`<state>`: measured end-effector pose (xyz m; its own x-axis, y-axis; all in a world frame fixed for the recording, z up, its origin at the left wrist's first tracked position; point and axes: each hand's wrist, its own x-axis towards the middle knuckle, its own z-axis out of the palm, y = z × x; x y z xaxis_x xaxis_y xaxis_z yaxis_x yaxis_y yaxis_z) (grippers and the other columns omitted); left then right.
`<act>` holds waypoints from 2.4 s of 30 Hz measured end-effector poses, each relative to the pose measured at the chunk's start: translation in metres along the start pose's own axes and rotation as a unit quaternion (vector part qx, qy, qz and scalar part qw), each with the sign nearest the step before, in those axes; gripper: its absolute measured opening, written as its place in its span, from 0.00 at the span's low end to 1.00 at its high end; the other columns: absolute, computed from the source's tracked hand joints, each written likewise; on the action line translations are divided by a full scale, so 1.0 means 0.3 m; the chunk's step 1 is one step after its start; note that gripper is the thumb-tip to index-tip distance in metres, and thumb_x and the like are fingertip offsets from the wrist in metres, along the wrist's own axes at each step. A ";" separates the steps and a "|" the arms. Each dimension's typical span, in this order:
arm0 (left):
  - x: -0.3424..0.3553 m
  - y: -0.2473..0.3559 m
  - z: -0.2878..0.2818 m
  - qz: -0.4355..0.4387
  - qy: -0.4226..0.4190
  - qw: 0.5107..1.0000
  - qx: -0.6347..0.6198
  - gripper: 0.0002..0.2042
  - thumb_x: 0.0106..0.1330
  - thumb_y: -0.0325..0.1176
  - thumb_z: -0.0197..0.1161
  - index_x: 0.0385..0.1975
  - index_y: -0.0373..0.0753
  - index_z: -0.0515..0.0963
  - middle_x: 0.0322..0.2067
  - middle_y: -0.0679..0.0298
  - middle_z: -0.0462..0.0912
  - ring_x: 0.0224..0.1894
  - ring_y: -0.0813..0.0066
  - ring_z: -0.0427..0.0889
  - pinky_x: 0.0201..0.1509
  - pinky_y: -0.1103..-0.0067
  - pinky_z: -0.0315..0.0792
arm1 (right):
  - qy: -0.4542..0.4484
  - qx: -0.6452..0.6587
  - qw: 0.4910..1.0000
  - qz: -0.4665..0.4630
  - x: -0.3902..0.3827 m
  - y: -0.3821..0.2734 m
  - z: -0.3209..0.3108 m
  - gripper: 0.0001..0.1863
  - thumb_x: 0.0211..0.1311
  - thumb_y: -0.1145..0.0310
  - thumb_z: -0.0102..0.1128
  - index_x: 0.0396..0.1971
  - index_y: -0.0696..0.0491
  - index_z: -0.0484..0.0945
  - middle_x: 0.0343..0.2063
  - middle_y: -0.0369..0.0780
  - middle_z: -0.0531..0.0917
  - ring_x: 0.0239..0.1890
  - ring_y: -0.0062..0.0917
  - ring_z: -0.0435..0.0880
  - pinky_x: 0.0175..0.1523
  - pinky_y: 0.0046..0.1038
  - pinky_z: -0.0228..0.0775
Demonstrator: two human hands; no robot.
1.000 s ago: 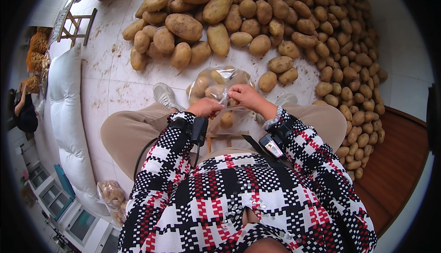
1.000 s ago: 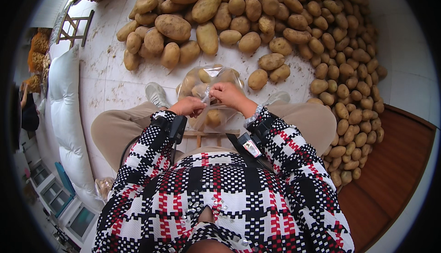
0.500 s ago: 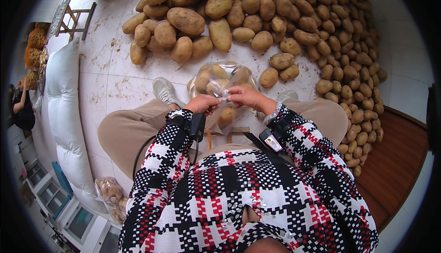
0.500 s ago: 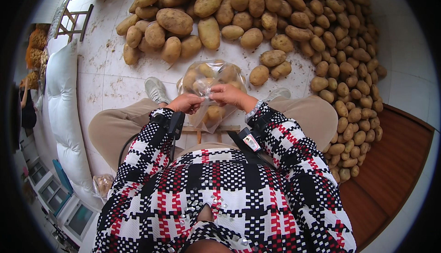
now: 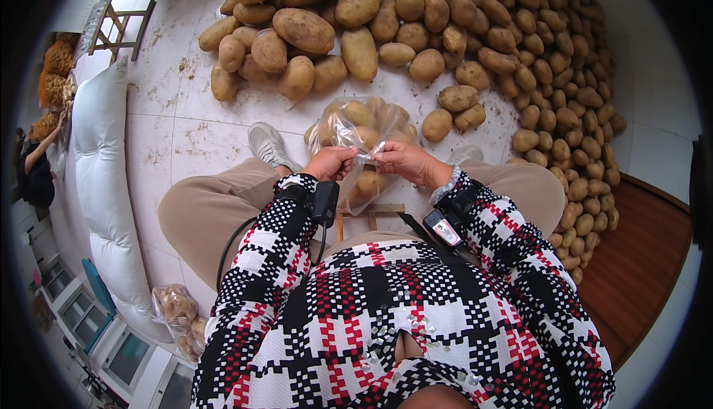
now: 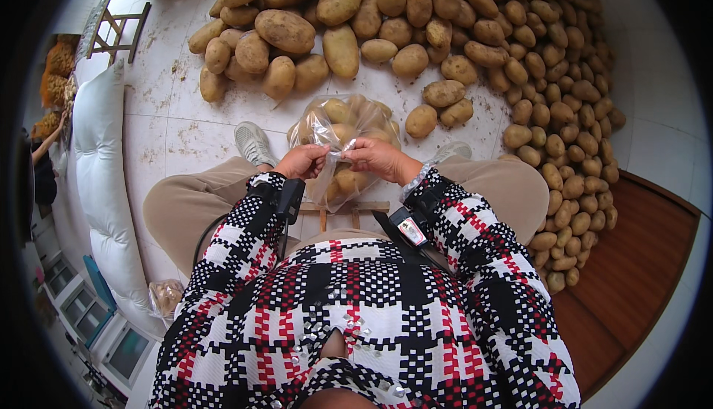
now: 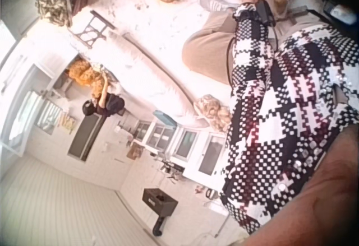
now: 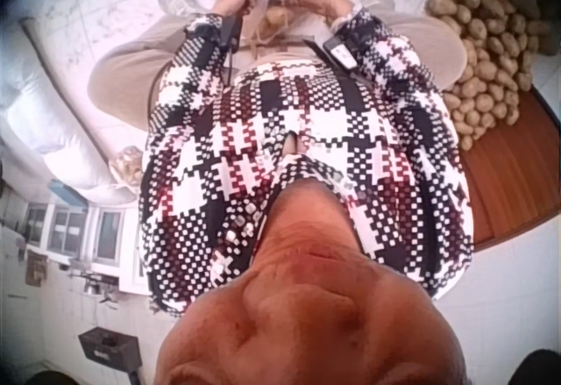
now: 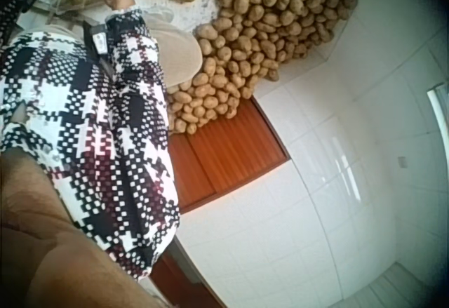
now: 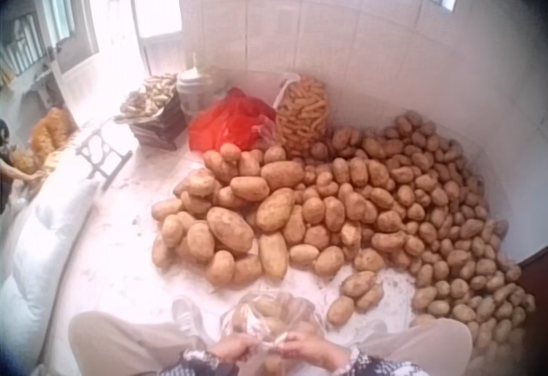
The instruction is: The person sits on the floor and places potatoes from a large pile into clear plastic bags, then ties the bags closed. The person repeats this process, filling and tying multiple bags.
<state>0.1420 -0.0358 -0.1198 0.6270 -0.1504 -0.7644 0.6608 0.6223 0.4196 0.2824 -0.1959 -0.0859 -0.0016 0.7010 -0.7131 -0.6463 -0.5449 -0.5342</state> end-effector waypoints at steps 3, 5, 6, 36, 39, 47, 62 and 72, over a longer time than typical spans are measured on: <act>0.010 -0.010 -0.008 0.009 0.000 1.000 -0.012 0.17 0.63 0.45 0.53 0.15 0.45 0.66 0.11 0.74 0.62 0.13 0.83 0.60 0.17 0.86 0.54 | 0.011 0.003 1.000 -0.004 0.003 0.005 -0.001 0.11 0.56 0.62 0.57 0.35 0.52 0.73 0.34 0.32 0.77 0.38 0.17 0.74 0.45 0.22 0.68; 0.011 -0.014 -0.012 0.010 0.003 1.000 -0.014 0.17 0.63 0.45 0.53 0.14 0.46 0.65 0.11 0.74 0.62 0.13 0.83 0.59 0.17 0.86 0.54 | 0.017 0.002 1.000 0.002 0.008 0.009 -0.004 0.11 0.56 0.62 0.58 0.34 0.51 0.73 0.33 0.31 0.76 0.36 0.16 0.73 0.45 0.23 0.68; 0.010 -0.014 -0.012 0.007 0.000 1.000 -0.021 0.17 0.63 0.45 0.53 0.14 0.46 0.65 0.12 0.75 0.62 0.13 0.83 0.59 0.17 0.86 0.54 | 0.019 0.005 1.000 0.003 0.011 0.011 -0.005 0.11 0.56 0.61 0.58 0.34 0.51 0.73 0.33 0.31 0.76 0.35 0.16 0.73 0.44 0.23 0.68; -0.053 0.113 0.027 0.102 0.081 0.975 -0.180 0.11 0.58 0.33 0.58 0.17 0.45 0.65 0.12 0.75 0.60 0.14 0.83 0.56 0.19 0.85 0.52 | 0.100 -0.268 0.947 -0.144 -0.049 -0.125 0.027 0.07 0.55 0.67 0.57 0.26 0.55 0.79 0.17 0.29 0.75 0.18 0.11 0.67 0.23 0.16 0.59; -0.064 0.144 0.041 0.104 0.093 0.975 -0.173 0.11 0.57 0.32 0.59 0.17 0.44 0.65 0.12 0.74 0.59 0.14 0.83 0.55 0.19 0.83 0.50 | 0.076 -0.255 0.951 -0.155 -0.043 -0.132 0.036 0.07 0.55 0.67 0.57 0.26 0.55 0.79 0.16 0.29 0.74 0.18 0.10 0.66 0.23 0.16 0.58; 0.026 0.138 -0.039 0.038 0.118 0.965 -0.231 0.11 0.58 0.33 0.58 0.16 0.46 0.64 0.10 0.73 0.58 0.14 0.82 0.55 0.18 0.84 0.50 | 0.042 -0.477 0.831 -0.282 0.047 -0.049 0.000 0.05 0.53 0.71 0.54 0.28 0.56 0.77 0.23 0.38 0.77 0.27 0.28 0.75 0.33 0.26 0.66; 0.096 0.027 -0.175 -0.013 0.192 0.938 -0.288 0.15 0.59 0.37 0.56 0.12 0.47 0.61 0.08 0.73 0.57 0.12 0.80 0.54 0.17 0.83 0.49 | 0.003 -0.672 0.722 -0.165 0.019 0.073 -0.057 0.04 0.44 0.70 0.52 0.22 0.52 0.75 0.27 0.40 0.79 0.31 0.38 0.77 0.33 0.36 0.68; 0.123 -0.005 -0.200 -0.014 0.208 0.934 -0.289 0.14 0.60 0.40 0.55 0.14 0.46 0.62 0.10 0.73 0.60 0.14 0.79 0.58 0.19 0.83 0.53 | 0.027 -0.698 0.706 -0.118 -0.002 0.094 -0.080 0.07 0.51 0.64 0.51 0.26 0.51 0.75 0.28 0.41 0.78 0.33 0.39 0.77 0.36 0.38 0.68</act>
<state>0.1395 0.0038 -0.1780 0.3186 0.0645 -0.9457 0.2652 0.9518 0.1543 0.2824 -0.2228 -0.1114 0.0329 0.8502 -0.5254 0.7575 -0.3642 -0.5418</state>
